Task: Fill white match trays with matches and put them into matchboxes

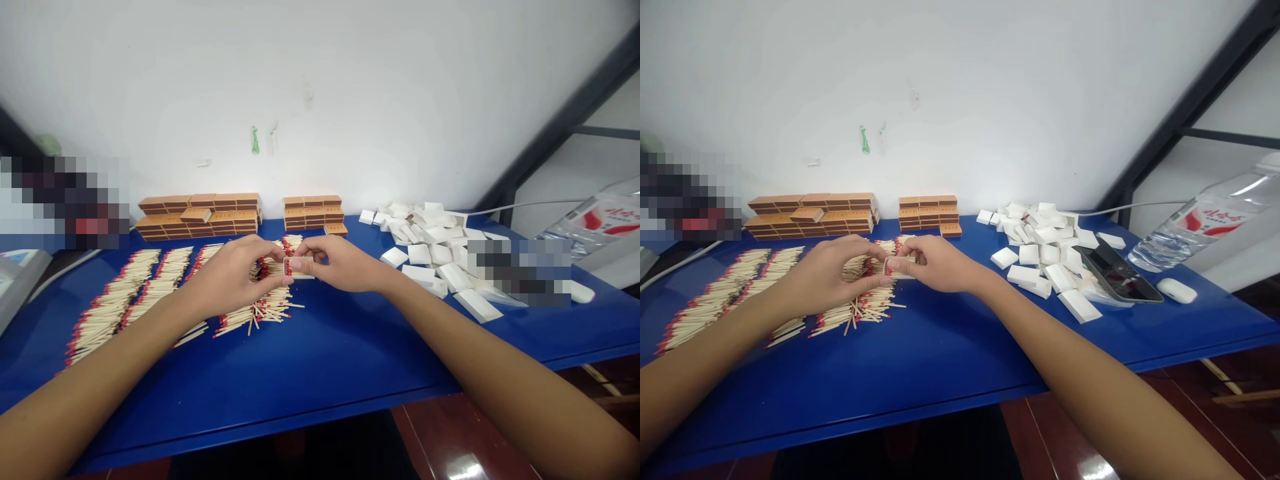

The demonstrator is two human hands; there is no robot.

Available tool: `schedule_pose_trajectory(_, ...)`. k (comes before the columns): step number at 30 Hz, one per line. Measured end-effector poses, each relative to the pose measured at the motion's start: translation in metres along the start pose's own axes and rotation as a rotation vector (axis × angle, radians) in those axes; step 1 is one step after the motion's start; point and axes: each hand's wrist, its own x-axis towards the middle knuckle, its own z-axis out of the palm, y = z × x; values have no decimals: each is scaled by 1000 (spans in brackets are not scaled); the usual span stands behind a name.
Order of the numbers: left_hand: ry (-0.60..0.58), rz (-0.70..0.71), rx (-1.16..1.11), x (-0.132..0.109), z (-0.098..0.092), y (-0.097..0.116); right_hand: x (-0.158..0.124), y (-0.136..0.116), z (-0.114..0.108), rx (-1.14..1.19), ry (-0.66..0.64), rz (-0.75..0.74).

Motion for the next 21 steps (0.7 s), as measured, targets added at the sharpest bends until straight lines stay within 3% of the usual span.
schedule_pose_trajectory(11,29,23,16,0,1,-3,2,-1,-2,-23,38,27)
schedule_pose_trajectory(14,74,20,30,0,0,-9,4,14,-16,-154,188,84)
schedule_pose_trajectory(17,94,-9,71,0,-3,-18,4,37,-36,-365,445,198)
schedule_pose_trajectory(21,126,-25,108,0,-7,-30,2,59,-53,-505,518,298)
